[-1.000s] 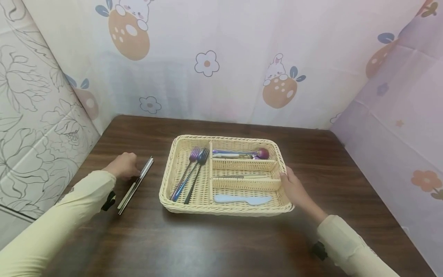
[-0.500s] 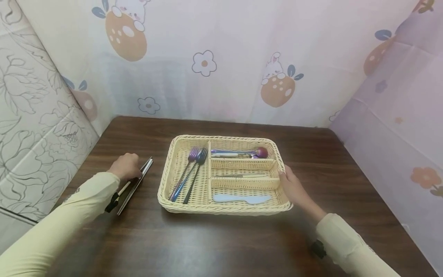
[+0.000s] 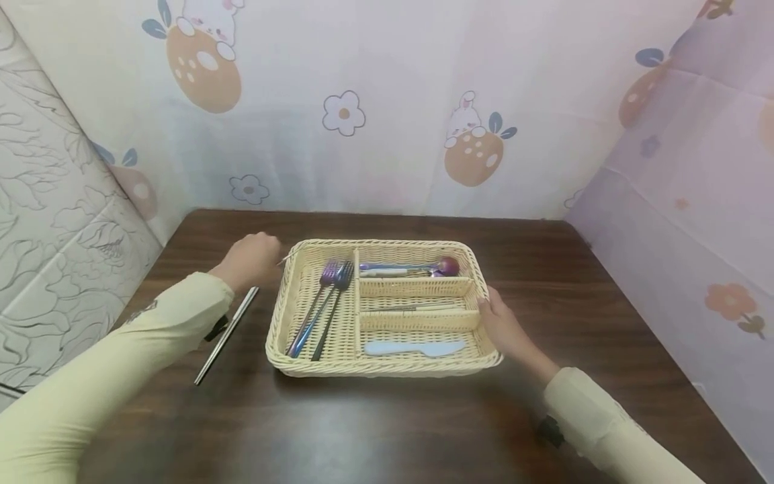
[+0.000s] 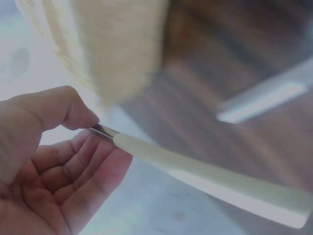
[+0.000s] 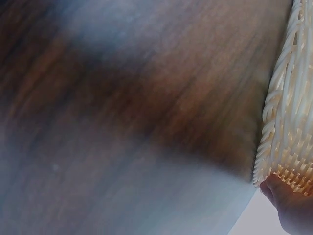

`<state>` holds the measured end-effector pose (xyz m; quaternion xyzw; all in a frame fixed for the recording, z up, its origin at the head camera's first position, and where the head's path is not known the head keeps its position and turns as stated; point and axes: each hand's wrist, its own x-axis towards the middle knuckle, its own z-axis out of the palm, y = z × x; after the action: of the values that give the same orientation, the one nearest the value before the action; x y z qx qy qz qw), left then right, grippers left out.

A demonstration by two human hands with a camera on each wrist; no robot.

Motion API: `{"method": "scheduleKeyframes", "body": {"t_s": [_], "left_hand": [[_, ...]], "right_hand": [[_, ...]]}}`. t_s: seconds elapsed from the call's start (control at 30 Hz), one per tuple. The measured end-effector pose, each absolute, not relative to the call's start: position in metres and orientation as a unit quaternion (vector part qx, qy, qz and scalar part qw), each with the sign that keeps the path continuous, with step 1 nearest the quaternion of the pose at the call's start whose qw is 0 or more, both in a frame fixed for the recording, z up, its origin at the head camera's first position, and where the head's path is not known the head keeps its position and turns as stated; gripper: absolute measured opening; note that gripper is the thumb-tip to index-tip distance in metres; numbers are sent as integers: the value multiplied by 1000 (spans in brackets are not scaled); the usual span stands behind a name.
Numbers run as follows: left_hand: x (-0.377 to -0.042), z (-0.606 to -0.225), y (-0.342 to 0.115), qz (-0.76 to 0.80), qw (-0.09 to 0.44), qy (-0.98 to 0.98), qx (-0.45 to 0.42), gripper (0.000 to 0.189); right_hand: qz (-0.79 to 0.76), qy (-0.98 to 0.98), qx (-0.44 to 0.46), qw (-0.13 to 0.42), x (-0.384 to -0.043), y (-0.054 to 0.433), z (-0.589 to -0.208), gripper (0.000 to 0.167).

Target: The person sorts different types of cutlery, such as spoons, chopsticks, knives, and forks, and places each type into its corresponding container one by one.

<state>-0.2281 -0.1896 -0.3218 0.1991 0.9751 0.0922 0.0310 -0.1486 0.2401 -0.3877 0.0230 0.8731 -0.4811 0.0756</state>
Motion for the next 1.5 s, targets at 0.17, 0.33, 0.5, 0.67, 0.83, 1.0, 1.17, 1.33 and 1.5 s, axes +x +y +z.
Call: {"method": "scheduleKeyframes", "body": {"t_s": [0.17, 0.33, 0.5, 0.67, 0.83, 1.0, 1.17, 1.33, 1.5], "left_hand": [[-235, -304, -132, 51, 27, 961, 270, 28], [-234, -297, -72, 19, 32, 938, 346, 17], [-227, -303, -23, 30, 65, 912, 404, 13], [-227, -313, 12, 46, 121, 893, 432, 13], [-232, -320, 37, -2, 120, 872, 475, 17], [-236, -328, 49, -38, 114, 866, 486, 17], [-238, -338, 51, -52, 105, 857, 502, 18], [-241, -350, 56, -87, 67, 847, 520, 14], [-239, -357, 61, -135, 69, 835, 529, 16]], "right_hand": [[-478, 875, 23, 69, -148, 241, -389, 52], [-476, 878, 12, 59, -147, 242, -391, 51], [-475, 878, 10, 52, -145, 239, -391, 50], [-486, 872, 21, 52, -144, 238, -393, 48], [-480, 876, 19, 48, -144, 239, -394, 49], [-482, 875, 26, 49, -143, 239, -391, 50], [-474, 878, 22, 52, -144, 237, -389, 51], [-480, 875, 21, 63, -145, 238, -389, 51], [-481, 874, 22, 65, -146, 238, -390, 51]]}}
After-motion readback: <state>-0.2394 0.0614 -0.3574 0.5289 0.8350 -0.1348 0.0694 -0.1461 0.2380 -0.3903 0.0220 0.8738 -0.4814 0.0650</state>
